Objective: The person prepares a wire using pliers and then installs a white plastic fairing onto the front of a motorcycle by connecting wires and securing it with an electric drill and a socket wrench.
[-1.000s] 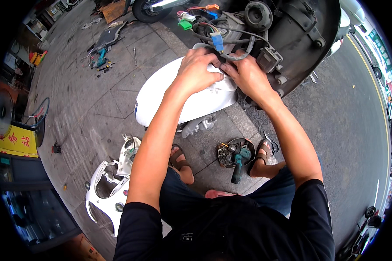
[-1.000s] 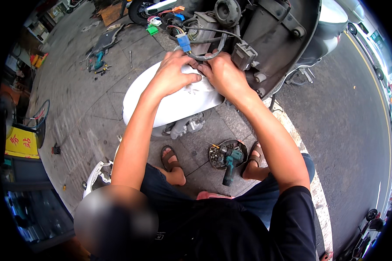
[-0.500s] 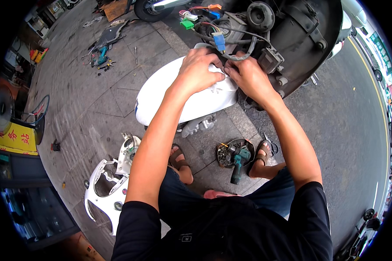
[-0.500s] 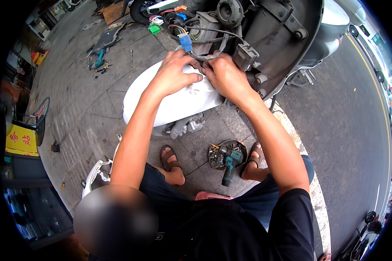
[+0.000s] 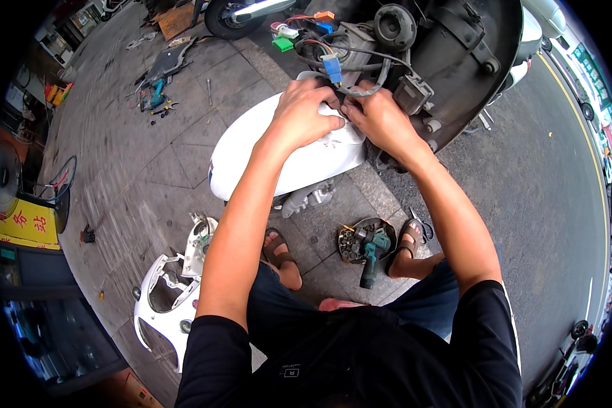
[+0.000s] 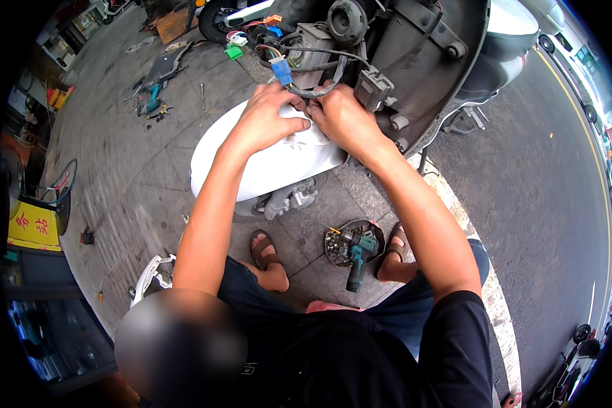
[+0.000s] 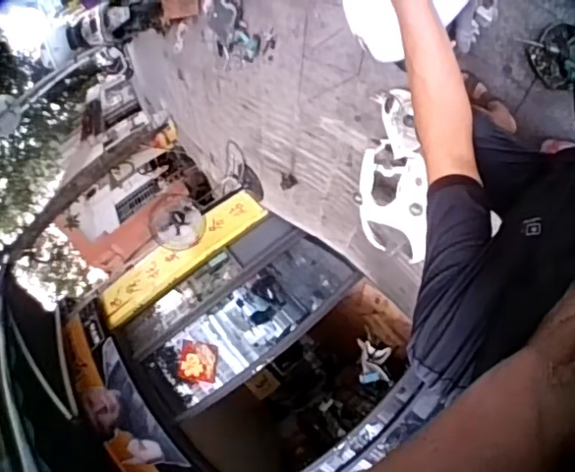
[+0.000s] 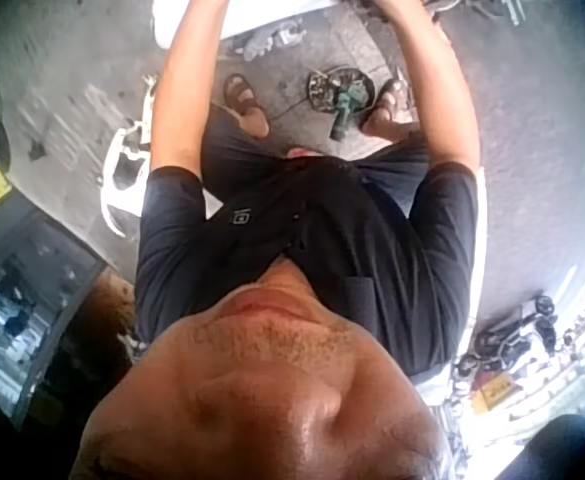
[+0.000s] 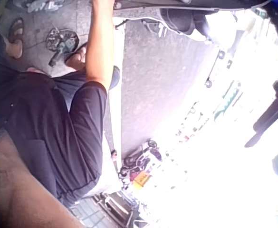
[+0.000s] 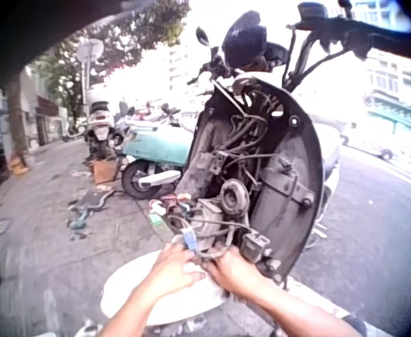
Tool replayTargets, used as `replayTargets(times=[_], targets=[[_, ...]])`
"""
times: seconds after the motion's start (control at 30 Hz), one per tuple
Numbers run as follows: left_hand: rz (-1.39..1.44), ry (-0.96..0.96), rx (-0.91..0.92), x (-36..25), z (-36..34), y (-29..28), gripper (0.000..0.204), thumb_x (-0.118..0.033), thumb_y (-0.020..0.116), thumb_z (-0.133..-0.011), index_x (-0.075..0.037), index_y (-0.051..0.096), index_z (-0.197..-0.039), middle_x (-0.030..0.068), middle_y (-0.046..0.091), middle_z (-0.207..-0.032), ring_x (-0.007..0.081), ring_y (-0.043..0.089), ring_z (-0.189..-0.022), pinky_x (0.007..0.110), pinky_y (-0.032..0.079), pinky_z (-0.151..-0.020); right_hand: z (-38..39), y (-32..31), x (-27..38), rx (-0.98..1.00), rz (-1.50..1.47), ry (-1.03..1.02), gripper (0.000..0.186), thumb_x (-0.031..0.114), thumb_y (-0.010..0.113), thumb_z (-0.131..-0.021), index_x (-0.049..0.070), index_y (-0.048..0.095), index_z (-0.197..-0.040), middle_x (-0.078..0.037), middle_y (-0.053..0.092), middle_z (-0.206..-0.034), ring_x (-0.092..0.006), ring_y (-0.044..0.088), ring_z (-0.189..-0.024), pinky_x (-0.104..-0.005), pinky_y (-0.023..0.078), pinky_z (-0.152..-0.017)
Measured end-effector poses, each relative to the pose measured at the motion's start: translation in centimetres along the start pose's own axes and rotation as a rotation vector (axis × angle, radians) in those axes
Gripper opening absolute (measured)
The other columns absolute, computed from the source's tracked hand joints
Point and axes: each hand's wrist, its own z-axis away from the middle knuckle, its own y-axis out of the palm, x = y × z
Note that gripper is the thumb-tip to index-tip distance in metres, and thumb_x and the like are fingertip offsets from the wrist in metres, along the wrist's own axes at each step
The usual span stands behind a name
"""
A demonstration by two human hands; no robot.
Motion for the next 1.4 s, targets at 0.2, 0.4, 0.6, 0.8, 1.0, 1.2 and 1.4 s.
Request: replayTargets(times=[0.2,0.4,0.6,0.8,1.0,1.2,1.4], targets=[[0.003,0.001,-0.013,0.1,0.0,0.1,0.037,-0.030,0.082,-0.070,-0.009,0.075,-0.099,0.0114,0.066,-0.117,0.0343,0.053,-0.122,0.042,0.044,-0.107,-0.2,0.4,0.2,-0.018,0.078,0.031,0.022,0.015,0.072,-0.089,-0.002,0.070,-0.102,-0.022,0.066,-0.095,-0.0430,0.067,-0.087,-0.0483,0.053,-0.074],[0.049,0.025,-0.054,0.1,0.0,0.3,0.037,-0.028,0.082,-0.069,-0.009,0.076,-0.101,0.0109,0.066,-0.118,0.0340,0.053,-0.121,0.042,0.044,-0.108,0.0,0.3,0.6,-0.019,0.042,0.064,0.025,0.017,0.072,-0.089,-0.001,0.070,-0.105,-0.022,0.067,-0.096,-0.0431,0.067,-0.088,-0.0491,0.053,-0.074],[0.056,0.029,-0.049,0.0,0.1,0.2,0.036,-0.025,0.082,-0.069,-0.011,0.077,-0.101,0.0103,0.066,-0.117,0.0340,0.054,-0.119,0.042,0.044,-0.107,-0.2,-0.2,0.1,0.024,0.079,0.002,0.022,0.015,0.070,-0.089,-0.002,0.070,-0.104,-0.022,0.067,-0.097,-0.0433,0.066,-0.088,-0.0482,0.053,-0.076],[0.076,0.032,-0.055,0.1,0.2,0.2,0.033,-0.025,0.083,-0.069,-0.012,0.077,-0.099,0.0105,0.066,-0.118,0.0353,0.053,-0.120,0.043,0.044,-0.107,0.1,-1.0,-0.5,0.047,0.051,-0.077,0.019,0.012,0.070,-0.090,-0.003,0.071,-0.101,-0.024,0.066,-0.097,-0.0435,0.066,-0.088,-0.0482,0.052,-0.077],[0.091,0.046,-0.073,0.3,0.2,0.4,0.034,-0.024,0.084,-0.068,-0.011,0.076,-0.098,0.0116,0.066,-0.118,0.0364,0.054,-0.119,0.044,0.045,-0.106,0.1,-0.4,-0.1,0.056,0.038,-0.021,0.021,0.014,0.070,-0.090,-0.003,0.071,-0.102,-0.023,0.066,-0.097,-0.0428,0.066,-0.089,-0.0485,0.052,-0.077],[0.102,0.048,-0.067,0.5,0.1,0.5,0.034,-0.025,0.085,-0.068,-0.010,0.076,-0.098,0.0124,0.066,-0.117,0.0369,0.054,-0.118,0.044,0.045,-0.105,0.2,-0.4,-0.2,0.027,0.019,-0.028,0.023,0.016,0.070,-0.090,-0.002,0.070,-0.103,-0.023,0.066,-0.098,-0.0435,0.065,-0.088,-0.0490,0.052,-0.077],[0.085,0.033,-0.065,0.4,0.1,0.5,0.034,-0.025,0.084,-0.068,-0.010,0.076,-0.097,0.0122,0.066,-0.118,0.0369,0.054,-0.118,0.044,0.044,-0.105,0.0,-0.1,0.3,0.037,0.012,0.063,0.022,0.016,0.069,-0.091,-0.003,0.069,-0.102,-0.022,0.066,-0.100,-0.0438,0.065,-0.089,-0.0497,0.052,-0.078]])
